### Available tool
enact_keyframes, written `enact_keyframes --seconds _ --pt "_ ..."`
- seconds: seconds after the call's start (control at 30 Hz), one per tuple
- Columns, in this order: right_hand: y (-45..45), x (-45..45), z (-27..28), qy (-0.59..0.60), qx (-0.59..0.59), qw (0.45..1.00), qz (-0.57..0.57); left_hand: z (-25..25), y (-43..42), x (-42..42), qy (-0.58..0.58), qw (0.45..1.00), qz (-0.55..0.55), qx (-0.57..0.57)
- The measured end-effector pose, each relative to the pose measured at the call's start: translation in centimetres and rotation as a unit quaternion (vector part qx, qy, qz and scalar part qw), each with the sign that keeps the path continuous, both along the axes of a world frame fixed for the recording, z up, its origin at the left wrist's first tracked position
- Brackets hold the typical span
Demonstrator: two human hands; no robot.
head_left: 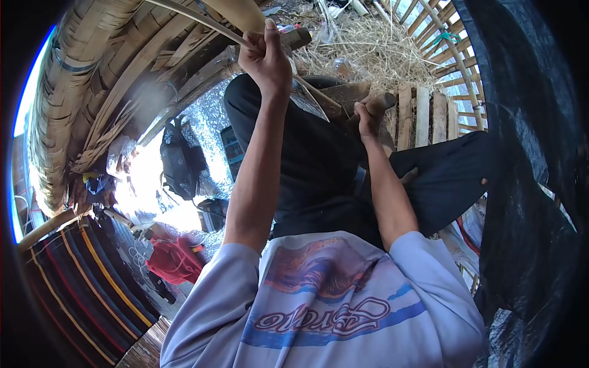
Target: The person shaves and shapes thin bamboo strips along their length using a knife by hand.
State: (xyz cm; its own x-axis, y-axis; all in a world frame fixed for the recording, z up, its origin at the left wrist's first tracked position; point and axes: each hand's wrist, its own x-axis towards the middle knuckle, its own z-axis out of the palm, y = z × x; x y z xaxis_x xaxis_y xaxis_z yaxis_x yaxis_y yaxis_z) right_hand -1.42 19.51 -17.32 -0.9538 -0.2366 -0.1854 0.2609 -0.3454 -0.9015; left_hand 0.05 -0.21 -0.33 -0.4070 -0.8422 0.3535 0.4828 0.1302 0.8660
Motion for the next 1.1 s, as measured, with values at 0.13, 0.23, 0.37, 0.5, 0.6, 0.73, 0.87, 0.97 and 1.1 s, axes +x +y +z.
enact_keyframes --seconds 0.13,0.23,0.37,0.5,0.6,0.73,0.87,0.97,1.1 --pt "-0.8 -1.7 1.2 0.000 -0.101 0.995 -0.013 -0.9 -0.4 -0.4 -0.032 0.998 0.003 -0.046" --pt "0.4 -0.1 -1.0 0.065 0.041 0.997 0.002 -0.8 0.0 -0.8 -0.015 0.999 -0.009 -0.048" --pt "-0.3 -1.4 -0.3 -0.017 -0.047 0.999 -0.021 -1.0 0.6 -1.0 -0.043 0.995 -0.006 -0.093" --pt "0.0 -1.1 0.9 -0.013 -0.009 0.999 -0.033 -1.5 -0.2 -1.1 -0.020 0.997 0.001 -0.078" --pt "0.8 -1.0 -1.5 0.016 0.107 0.994 -0.023 -0.5 0.0 -0.7 -0.032 0.999 0.010 -0.019" --pt "1.9 -0.6 -1.5 0.004 0.158 0.987 -0.012 0.5 1.1 0.9 -0.045 0.999 -0.004 0.024" --pt "2.1 -0.5 -2.8 0.016 0.231 0.972 -0.037 1.3 2.7 2.1 -0.048 0.999 -0.005 0.022" --pt "3.2 0.2 -2.8 -0.028 0.304 0.952 -0.019 1.3 3.5 3.1 -0.048 0.998 -0.028 0.008" --pt "3.3 0.5 -2.4 0.006 0.334 0.943 0.014 0.6 3.5 3.9 -0.046 0.999 -0.030 0.004"
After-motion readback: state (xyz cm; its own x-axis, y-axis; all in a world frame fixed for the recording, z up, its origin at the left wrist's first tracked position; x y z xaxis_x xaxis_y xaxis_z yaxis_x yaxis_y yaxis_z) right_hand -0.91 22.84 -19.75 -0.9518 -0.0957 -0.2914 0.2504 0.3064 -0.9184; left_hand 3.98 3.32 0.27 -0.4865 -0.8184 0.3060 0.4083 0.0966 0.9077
